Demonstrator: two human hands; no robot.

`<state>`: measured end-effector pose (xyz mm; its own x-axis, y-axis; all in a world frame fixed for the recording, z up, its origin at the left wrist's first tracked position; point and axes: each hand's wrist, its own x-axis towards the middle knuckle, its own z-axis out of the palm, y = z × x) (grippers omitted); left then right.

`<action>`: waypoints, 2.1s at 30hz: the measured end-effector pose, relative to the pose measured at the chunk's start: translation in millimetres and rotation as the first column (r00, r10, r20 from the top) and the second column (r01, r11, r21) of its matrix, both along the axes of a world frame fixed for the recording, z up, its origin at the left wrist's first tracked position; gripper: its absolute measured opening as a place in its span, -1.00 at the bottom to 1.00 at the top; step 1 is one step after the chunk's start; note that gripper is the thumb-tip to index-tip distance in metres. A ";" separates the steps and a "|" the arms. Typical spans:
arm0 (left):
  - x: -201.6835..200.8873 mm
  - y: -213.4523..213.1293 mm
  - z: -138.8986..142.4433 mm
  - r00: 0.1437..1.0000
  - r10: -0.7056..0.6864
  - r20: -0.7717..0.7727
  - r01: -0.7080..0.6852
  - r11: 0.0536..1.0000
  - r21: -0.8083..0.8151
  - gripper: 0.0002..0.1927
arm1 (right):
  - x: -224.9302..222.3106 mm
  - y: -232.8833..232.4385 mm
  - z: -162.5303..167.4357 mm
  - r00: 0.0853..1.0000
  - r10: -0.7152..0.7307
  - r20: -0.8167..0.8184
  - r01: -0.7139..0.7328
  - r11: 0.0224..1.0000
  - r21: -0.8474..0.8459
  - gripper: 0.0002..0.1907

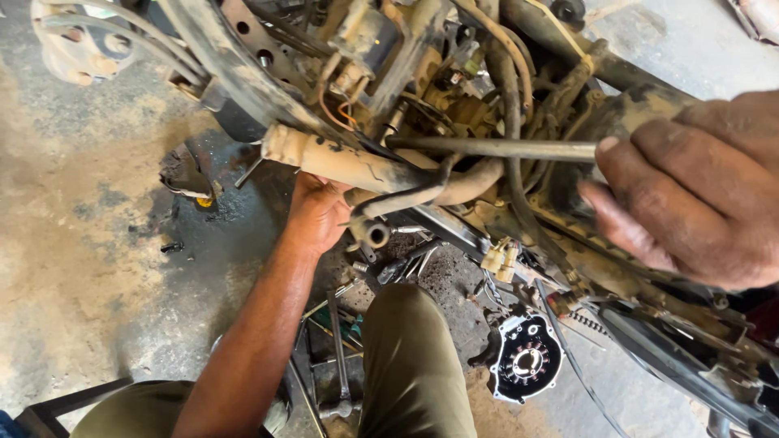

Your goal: The person works under a motorcycle, using a socket wrench to loosen and remove bolts from the engine area. They manipulate hoses and engine components, then wipe a part with a purple cloth.

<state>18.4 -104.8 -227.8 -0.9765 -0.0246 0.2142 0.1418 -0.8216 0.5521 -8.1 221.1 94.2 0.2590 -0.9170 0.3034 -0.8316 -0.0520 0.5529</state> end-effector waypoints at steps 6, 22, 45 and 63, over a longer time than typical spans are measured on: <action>-2.8 -0.5 -8.1 0.997 -0.006 -0.079 0.004 1.000 -0.024 -0.82 | 30.6 6.6 -14.9 0.486 -0.827 0.283 0.780 0.556 0.287 -0.68; 13.0 58.4 -22.9 0.973 0.209 -0.099 -0.168 0.933 0.318 -0.70 | 43.2 -27.4 -38.5 0.449 -0.871 0.198 0.833 0.489 0.261 -0.69; 20.8 4.1 106.9 0.822 0.125 0.556 -0.089 0.992 -0.091 -0.78 | 38.6 -35.9 30.4 -0.077 -0.826 0.558 0.795 0.287 0.535 -0.71; 15.3 -5.3 106.9 0.784 0.105 0.612 -0.033 0.991 -0.128 -0.84 | 25.5 -33.3 58.0 -0.495 -0.601 0.627 0.630 0.249 0.736 -0.74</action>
